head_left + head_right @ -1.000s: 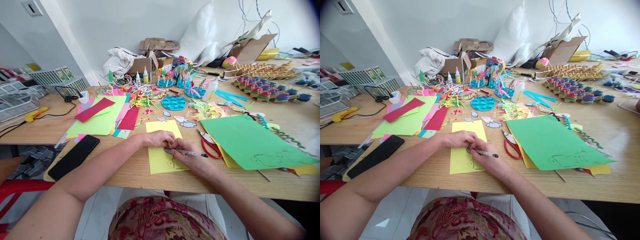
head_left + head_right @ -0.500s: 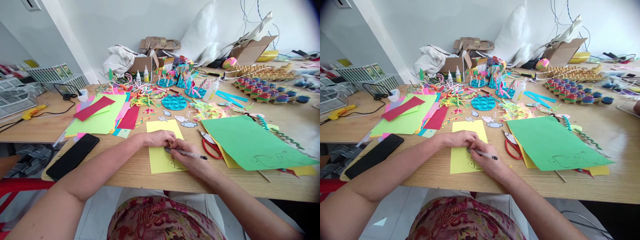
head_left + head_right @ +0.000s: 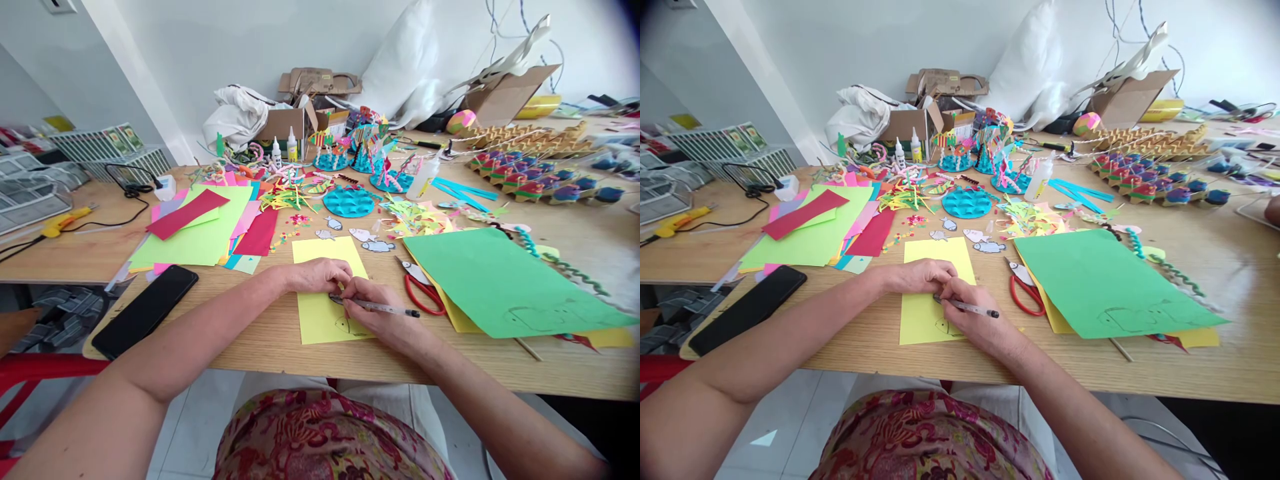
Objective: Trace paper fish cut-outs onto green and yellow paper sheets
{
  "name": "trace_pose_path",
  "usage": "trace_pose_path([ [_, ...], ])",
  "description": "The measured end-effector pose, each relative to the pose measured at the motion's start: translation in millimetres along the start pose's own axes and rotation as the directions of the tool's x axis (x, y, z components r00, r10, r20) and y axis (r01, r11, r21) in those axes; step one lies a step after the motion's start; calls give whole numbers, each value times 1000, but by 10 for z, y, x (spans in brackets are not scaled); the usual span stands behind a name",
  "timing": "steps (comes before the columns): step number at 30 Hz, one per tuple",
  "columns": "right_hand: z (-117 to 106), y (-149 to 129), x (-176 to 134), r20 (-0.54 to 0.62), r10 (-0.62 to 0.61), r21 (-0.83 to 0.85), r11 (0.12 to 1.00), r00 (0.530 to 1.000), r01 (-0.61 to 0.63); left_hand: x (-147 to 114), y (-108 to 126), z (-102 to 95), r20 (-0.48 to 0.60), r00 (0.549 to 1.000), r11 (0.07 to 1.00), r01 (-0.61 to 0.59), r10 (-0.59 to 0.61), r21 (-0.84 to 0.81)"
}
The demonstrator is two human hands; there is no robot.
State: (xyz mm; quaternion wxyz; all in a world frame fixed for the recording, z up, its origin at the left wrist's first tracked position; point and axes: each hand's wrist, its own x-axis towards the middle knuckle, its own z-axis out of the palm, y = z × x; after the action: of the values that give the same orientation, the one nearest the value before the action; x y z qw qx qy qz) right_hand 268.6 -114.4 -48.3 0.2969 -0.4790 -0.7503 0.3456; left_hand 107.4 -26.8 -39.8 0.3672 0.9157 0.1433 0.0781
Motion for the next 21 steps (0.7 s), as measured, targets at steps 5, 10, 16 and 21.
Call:
trace_pose_path([
  [5, -23, -55, -1, -35, 36, 21, 999, 999, -35, 4, -6, 3, -1, 1000, 1000, 5, -5, 4],
  [10, 14, -32, 8, -58, 42, 61, 997, 997, -38, 9, -17, 6, -8, 1000, 1000, 8, -8, 7],
  [16, 40, 32, 5, -51, 8, -5, 1000, 999, -8, 3, -10, -6, -1, 1000, 1000, 14, -14, 5],
  [21, 37, 41, -1, -37, -24, -31, 999, 999, 23, -1, -14, 7, 3, 1000, 1000, 6, -6, 10],
])
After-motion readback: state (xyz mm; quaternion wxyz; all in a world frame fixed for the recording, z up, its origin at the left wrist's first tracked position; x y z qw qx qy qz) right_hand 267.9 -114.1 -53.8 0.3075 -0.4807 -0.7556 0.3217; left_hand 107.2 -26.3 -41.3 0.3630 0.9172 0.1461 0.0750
